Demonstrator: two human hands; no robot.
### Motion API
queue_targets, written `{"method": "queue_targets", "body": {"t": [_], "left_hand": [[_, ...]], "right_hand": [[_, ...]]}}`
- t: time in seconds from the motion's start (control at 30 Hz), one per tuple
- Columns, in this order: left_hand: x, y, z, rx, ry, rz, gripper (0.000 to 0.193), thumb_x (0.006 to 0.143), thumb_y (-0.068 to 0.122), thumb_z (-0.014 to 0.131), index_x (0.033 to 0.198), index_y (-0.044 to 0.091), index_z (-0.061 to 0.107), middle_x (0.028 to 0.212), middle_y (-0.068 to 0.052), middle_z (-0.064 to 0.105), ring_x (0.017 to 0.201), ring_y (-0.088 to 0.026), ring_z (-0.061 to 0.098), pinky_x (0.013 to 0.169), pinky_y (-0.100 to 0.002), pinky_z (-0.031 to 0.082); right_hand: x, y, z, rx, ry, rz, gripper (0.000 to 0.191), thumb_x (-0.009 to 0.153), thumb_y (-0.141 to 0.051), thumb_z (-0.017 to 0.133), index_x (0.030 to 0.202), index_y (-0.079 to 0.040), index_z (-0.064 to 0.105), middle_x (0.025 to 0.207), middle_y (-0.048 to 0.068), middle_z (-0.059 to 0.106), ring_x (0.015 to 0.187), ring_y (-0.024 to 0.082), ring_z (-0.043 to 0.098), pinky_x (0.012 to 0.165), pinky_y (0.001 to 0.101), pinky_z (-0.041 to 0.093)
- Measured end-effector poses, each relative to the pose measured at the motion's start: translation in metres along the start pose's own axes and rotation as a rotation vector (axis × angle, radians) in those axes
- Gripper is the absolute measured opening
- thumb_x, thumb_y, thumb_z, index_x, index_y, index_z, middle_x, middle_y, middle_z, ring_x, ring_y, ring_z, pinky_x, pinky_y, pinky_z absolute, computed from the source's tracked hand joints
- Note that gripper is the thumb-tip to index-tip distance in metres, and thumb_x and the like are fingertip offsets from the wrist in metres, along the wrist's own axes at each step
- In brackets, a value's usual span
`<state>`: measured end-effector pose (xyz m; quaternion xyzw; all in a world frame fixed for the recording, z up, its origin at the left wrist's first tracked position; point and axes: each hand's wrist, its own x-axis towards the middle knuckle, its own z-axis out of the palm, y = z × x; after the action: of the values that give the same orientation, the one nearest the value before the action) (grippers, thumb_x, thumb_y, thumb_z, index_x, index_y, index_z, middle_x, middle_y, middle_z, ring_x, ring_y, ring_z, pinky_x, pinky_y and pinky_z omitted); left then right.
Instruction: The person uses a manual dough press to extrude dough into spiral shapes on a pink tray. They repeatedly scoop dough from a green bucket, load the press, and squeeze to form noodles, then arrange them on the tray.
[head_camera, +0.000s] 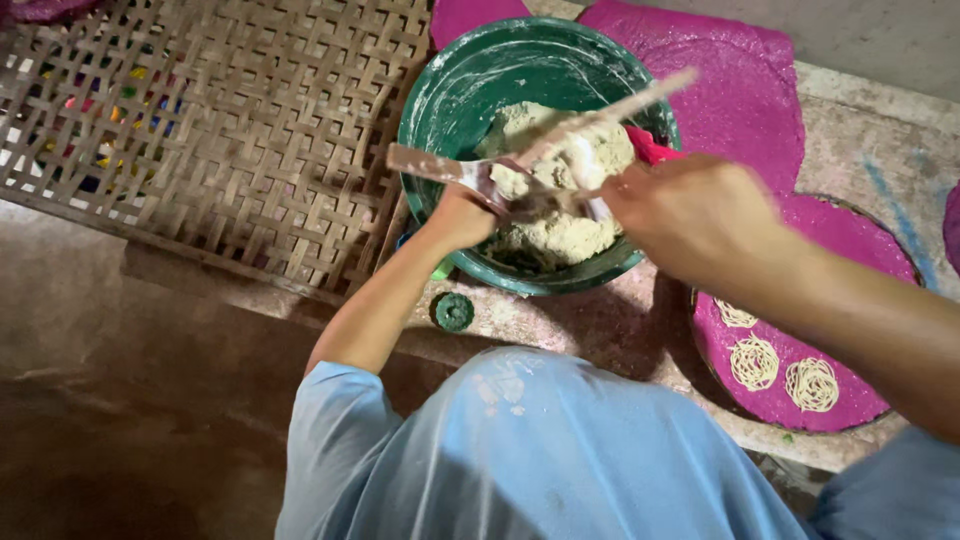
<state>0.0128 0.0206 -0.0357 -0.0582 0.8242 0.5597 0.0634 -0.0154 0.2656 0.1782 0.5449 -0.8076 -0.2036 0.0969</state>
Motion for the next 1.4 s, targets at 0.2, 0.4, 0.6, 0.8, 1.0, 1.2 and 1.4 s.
{"method": "queue_targets", "body": {"t": [0.2,0.4,0.6,0.8,1.0,1.2,1.4], "left_hand": [[0.000,0.022,-0.014,0.513,0.203,0.749,0.062,0.089,0.023,0.088,0.144,0.021,0.059,0.150,-0.015,0.056,0.128,-0.032,0.062,0.110,-0.047,0.047],[0.006,-0.001,0.011,0.018,0.061,0.269,0.048,0.086,0.022,0.082,0.130,0.013,0.067,0.121,-0.007,0.077,0.109,-0.018,0.074,0.099,-0.035,0.059],[0.004,-0.017,-0.005,0.048,0.228,0.355,0.045,0.086,0.016,0.079,0.128,0.007,0.065,0.113,-0.007,0.077,0.103,-0.021,0.074,0.091,-0.035,0.060],[0.008,0.004,0.012,0.061,0.562,0.626,0.057,0.089,0.011,0.082,0.140,0.001,0.058,0.133,-0.018,0.067,0.122,-0.032,0.066,0.100,-0.041,0.053],[0.004,0.001,-0.011,-0.013,0.503,0.177,0.068,0.085,0.018,0.076,0.149,0.012,0.054,0.129,-0.011,0.072,0.118,-0.023,0.071,0.098,-0.037,0.056],[0.017,0.011,-0.011,0.521,0.620,0.606,0.067,0.087,0.024,0.086,0.143,0.017,0.050,0.158,-0.021,0.044,0.137,-0.034,0.053,0.113,-0.055,0.045],[0.026,0.009,-0.019,0.716,0.694,0.450,0.061,0.089,0.020,0.081,0.143,0.016,0.052,0.164,-0.022,0.039,0.113,-0.036,0.057,0.085,-0.044,0.057]], "right_hand": [[-0.003,0.024,-0.006,0.056,-0.155,0.087,0.017,0.086,-0.016,0.062,0.102,-0.014,0.067,0.085,0.004,0.071,0.059,0.024,0.070,0.046,0.0395,0.055],[0.032,-0.012,-0.002,0.010,-0.020,-0.040,0.014,0.090,-0.016,0.062,0.102,-0.013,0.068,0.085,0.003,0.071,0.065,0.022,0.072,0.053,0.0368,0.056],[0.009,0.006,-0.010,0.330,0.048,0.149,0.024,0.095,-0.017,0.060,0.117,-0.019,0.071,0.088,0.007,0.072,0.060,0.027,0.070,0.044,0.0423,0.052],[0.046,-0.052,0.065,0.921,0.446,0.415,0.044,0.101,0.001,0.056,0.144,-0.006,0.059,0.109,0.019,0.059,0.094,0.033,0.062,0.081,0.0426,0.052],[-0.005,-0.048,0.121,0.926,0.335,0.293,0.061,0.087,0.013,0.054,0.144,-0.008,0.062,0.095,0.018,0.061,0.084,0.029,0.065,0.075,0.0412,0.054],[0.003,-0.032,0.149,1.118,0.273,0.612,0.039,0.102,-0.005,0.059,0.140,-0.009,0.065,0.080,0.021,0.067,0.062,0.021,0.060,0.062,0.0377,0.050],[0.005,-0.075,0.156,1.259,0.467,0.430,0.036,0.106,-0.010,0.060,0.141,-0.004,0.062,0.087,0.016,0.070,0.067,0.012,0.060,0.064,0.0327,0.052]]}}
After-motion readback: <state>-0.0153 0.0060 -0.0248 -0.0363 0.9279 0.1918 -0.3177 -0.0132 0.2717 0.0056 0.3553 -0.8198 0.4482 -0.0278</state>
